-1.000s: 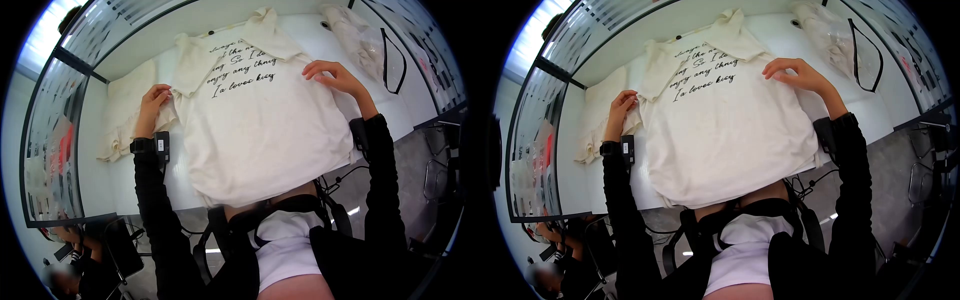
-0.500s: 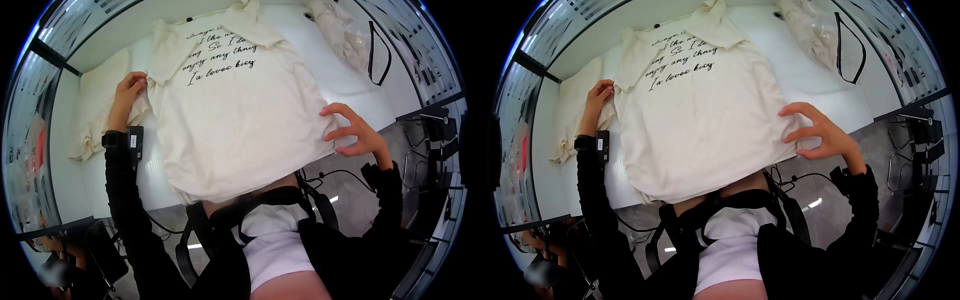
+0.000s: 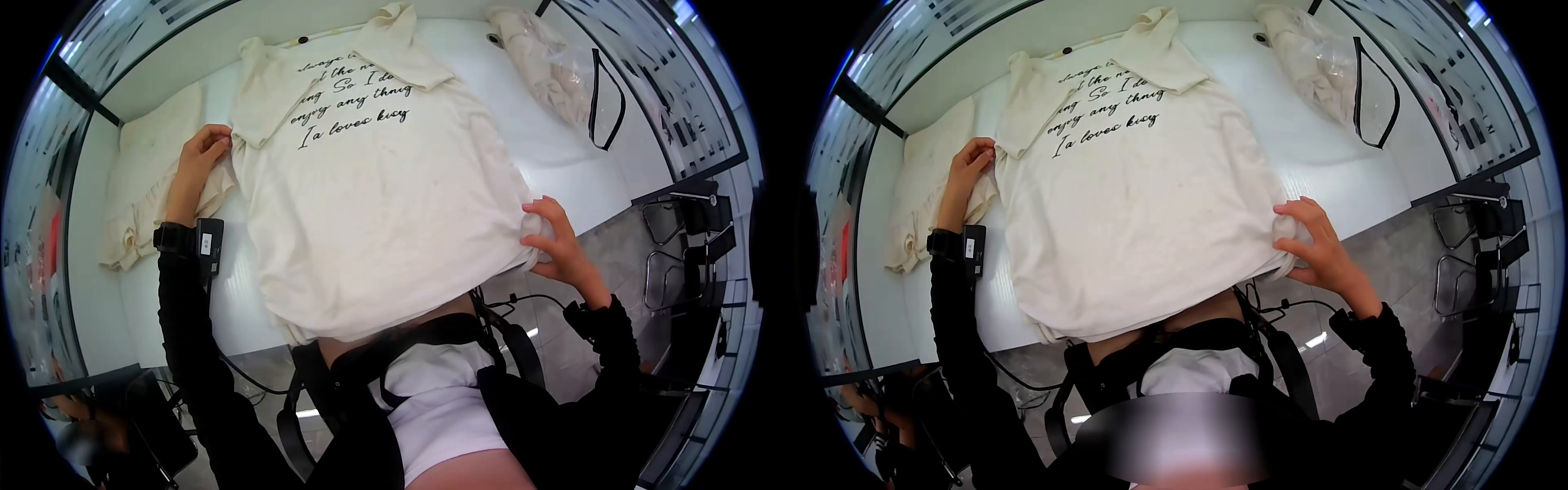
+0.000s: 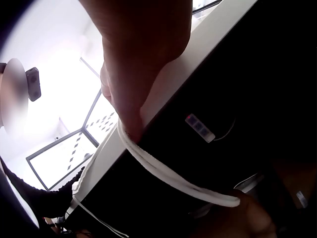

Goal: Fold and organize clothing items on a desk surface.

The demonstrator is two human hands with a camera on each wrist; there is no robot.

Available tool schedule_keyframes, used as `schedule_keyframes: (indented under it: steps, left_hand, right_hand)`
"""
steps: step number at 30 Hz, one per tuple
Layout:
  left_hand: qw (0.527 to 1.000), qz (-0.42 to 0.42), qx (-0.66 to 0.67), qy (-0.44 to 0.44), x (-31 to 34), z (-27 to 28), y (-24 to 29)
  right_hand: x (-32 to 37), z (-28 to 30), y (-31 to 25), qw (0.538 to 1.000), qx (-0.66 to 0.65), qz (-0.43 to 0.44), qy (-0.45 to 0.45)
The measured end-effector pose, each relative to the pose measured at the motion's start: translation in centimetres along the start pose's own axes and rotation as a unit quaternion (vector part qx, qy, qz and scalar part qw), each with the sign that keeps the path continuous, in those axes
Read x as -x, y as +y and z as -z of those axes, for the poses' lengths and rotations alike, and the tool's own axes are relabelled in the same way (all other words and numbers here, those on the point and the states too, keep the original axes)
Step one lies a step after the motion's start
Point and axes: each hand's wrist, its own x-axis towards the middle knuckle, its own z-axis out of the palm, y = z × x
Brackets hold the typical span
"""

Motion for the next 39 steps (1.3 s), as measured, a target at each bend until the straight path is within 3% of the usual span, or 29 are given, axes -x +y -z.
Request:
schedule_keyframes:
  steps: [6,13,22,25,27,29,30,31,32,33,35,39]
  left_hand:
    - [1.0,-0.016,-0.022,-0.001,0.2,0.1,0.1]
    - [1.0,-0.01,-0.012,-0.007,0.0,0.3,-0.2]
    - [1.0,-0.015,-0.008,-0.009,0.1,0.3,-0.3]
    - [1.0,-0.013,0.002,-0.012,0.0,0.4,-0.4]
    - [1.0,-0.015,-0.003,-0.013,0.0,0.4,-0.3]
    - [1.0,-0.012,-0.009,-0.008,0.2,0.3,-0.1]
    - [1.0,-0.009,-0.014,-0.002,0.3,0.2,0.0]
    - [1.0,-0.007,-0.019,0.003,0.4,0.2,0.2]
    - [1.0,-0.007,-0.018,0.003,0.4,0.2,0.2]
    - [1.0,-0.007,-0.018,0.004,0.5,0.1,0.2]
    - [1.0,-0.01,-0.014,0.004,0.4,0.2,0.2]
    - [1.0,-0.014,-0.01,-0.001,0.2,0.3,-0.2]
  right_hand:
    - [-1.7,1.1,-2.1,0.999,0.023,0.031,-0.002]
    - [-2.1,1.8,-4.7,0.996,-0.042,0.05,-0.055]
    - [-4.2,2.5,-7.8,0.979,-0.094,0.163,-0.075]
    - [-5.2,3.2,-7.5,0.983,-0.098,0.097,-0.119]
    - [-6.7,3.8,-6.2,0.984,-0.056,0.134,-0.098]
    - [-7.9,4.0,-4.1,0.989,-0.095,0.066,-0.093]
    - [-8.6,3.8,-2.9,0.989,-0.135,0.013,-0.063]
    - [-9.5,4.1,-1.7,0.98,-0.169,-0.057,-0.088]
    - [-10.1,4.0,0.2,0.975,-0.175,-0.074,-0.119]
    - [-10.6,3.5,1.8,0.973,-0.194,-0.07,-0.103]
    - [-11.8,2.5,3.8,0.934,-0.309,-0.17,-0.062]
    - [-14.4,1.2,6.7,0.911,-0.347,-0.22,-0.035]
